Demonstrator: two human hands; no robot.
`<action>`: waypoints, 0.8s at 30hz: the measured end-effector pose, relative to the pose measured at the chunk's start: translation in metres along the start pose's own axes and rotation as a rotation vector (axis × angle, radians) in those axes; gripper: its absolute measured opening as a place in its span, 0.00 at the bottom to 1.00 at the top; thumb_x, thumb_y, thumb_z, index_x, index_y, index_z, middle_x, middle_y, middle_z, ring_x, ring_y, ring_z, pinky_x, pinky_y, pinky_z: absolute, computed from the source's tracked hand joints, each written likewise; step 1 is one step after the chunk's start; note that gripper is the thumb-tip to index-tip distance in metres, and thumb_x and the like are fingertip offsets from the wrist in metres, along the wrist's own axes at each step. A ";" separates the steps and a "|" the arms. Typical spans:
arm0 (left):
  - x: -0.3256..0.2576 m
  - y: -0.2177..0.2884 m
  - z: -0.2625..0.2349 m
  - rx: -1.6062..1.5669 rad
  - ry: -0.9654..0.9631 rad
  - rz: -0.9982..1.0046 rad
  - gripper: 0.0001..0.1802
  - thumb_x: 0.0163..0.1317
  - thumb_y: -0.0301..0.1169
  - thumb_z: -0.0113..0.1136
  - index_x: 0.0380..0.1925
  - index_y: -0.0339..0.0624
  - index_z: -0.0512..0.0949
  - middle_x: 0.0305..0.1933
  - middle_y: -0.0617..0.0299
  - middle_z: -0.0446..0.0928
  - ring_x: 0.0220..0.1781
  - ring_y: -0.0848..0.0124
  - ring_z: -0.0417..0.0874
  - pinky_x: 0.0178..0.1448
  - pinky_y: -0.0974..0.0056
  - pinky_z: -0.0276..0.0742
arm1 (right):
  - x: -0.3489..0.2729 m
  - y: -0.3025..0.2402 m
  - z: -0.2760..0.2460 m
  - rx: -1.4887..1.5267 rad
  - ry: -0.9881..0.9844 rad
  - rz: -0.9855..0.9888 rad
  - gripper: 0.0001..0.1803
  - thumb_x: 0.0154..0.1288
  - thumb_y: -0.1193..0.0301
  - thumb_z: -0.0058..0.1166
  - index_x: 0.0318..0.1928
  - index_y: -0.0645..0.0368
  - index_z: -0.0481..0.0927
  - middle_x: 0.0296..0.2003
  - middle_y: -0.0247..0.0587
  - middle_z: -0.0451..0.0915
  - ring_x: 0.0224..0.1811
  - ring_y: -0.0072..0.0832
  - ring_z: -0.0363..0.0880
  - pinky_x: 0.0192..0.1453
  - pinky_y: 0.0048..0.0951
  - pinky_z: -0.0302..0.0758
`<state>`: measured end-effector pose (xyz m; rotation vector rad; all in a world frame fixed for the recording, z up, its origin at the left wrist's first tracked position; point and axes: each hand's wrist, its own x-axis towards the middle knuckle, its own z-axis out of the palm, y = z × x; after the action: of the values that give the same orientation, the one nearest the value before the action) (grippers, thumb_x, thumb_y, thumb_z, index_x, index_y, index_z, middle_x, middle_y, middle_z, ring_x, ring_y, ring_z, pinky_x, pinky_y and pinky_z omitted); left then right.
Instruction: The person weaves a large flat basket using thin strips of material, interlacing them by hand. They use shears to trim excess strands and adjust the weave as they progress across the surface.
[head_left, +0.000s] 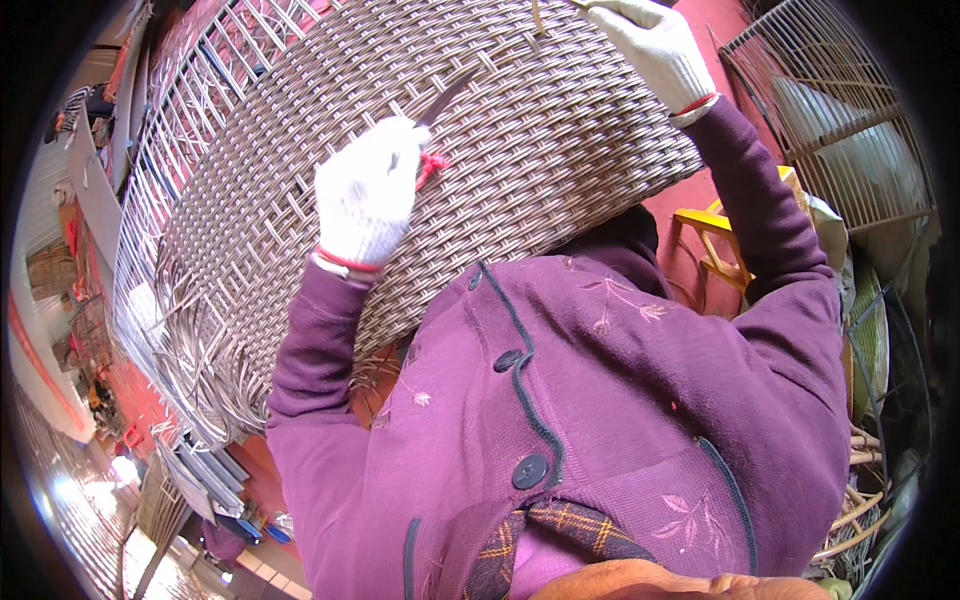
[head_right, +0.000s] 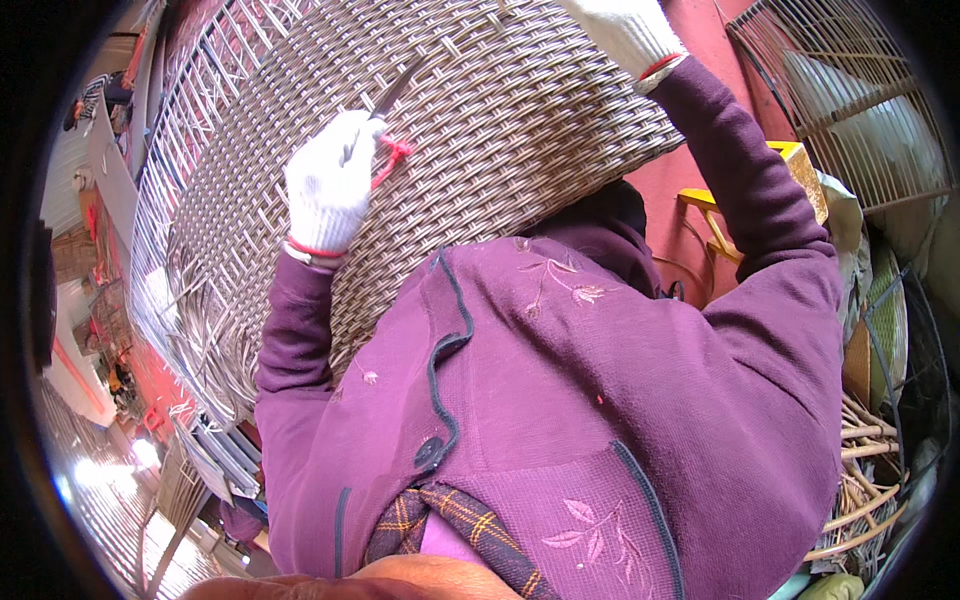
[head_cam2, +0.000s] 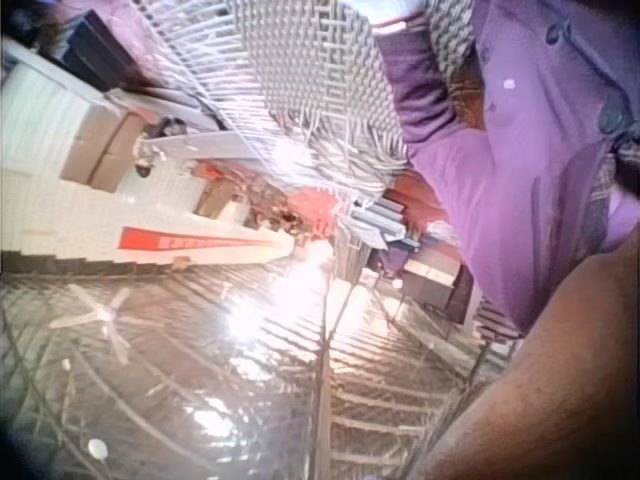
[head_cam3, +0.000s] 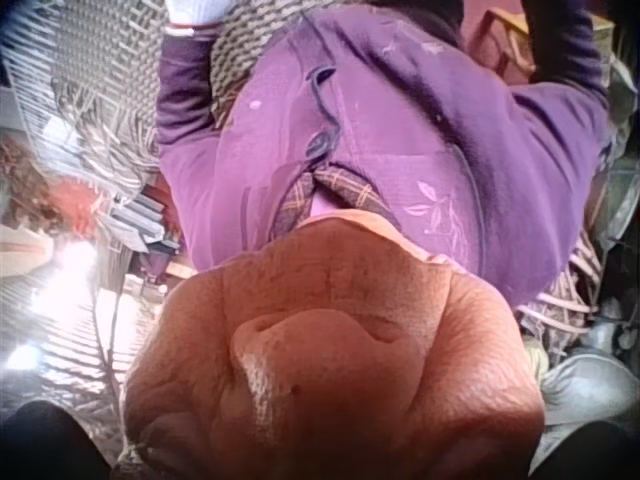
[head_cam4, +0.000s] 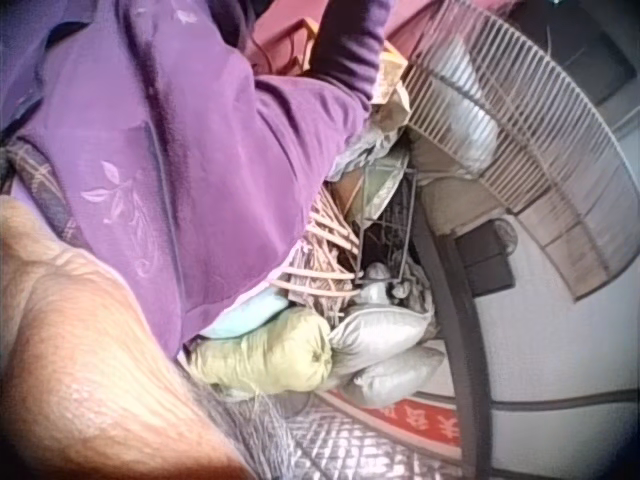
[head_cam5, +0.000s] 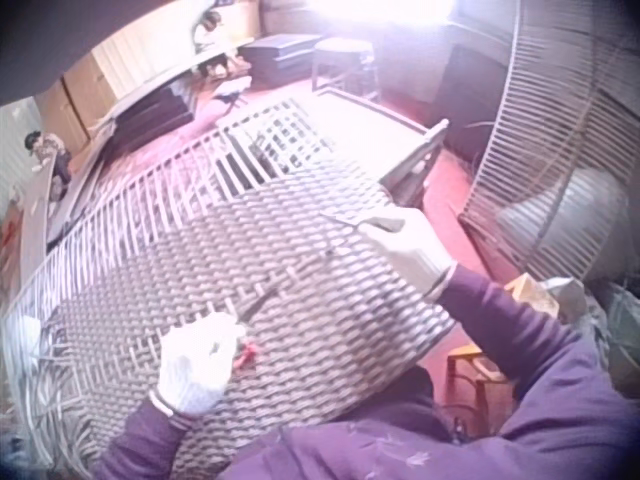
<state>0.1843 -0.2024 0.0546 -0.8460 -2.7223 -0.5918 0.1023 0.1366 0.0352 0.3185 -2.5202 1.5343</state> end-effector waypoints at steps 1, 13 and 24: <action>0.008 -0.004 0.000 -0.007 -0.027 -0.005 0.07 0.70 0.31 0.59 0.44 0.47 0.84 0.39 0.60 0.85 0.33 0.62 0.86 0.36 0.61 0.81 | -0.001 0.005 0.002 0.035 -0.008 -0.016 0.12 0.71 0.71 0.58 0.46 0.68 0.87 0.39 0.47 0.89 0.43 0.28 0.86 0.50 0.30 0.80; 0.079 -0.031 0.022 0.373 -0.188 0.154 0.13 0.74 0.43 0.55 0.36 0.52 0.82 0.26 0.60 0.81 0.29 0.58 0.84 0.33 0.55 0.78 | -0.013 0.029 0.018 -0.259 -0.148 -0.034 0.15 0.76 0.64 0.60 0.52 0.63 0.86 0.39 0.41 0.87 0.38 0.25 0.84 0.46 0.25 0.80; 0.112 -0.027 0.094 0.211 -0.221 0.015 0.19 0.77 0.49 0.49 0.40 0.52 0.84 0.36 0.57 0.85 0.39 0.55 0.87 0.43 0.52 0.81 | 0.005 0.000 0.008 -0.573 -0.125 -0.337 0.12 0.74 0.65 0.58 0.43 0.62 0.86 0.28 0.46 0.82 0.27 0.32 0.81 0.37 0.31 0.78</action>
<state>0.0690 -0.1260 -0.0006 -0.9240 -2.9044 -0.2125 0.0974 0.1294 0.0326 0.7149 -2.6804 0.6543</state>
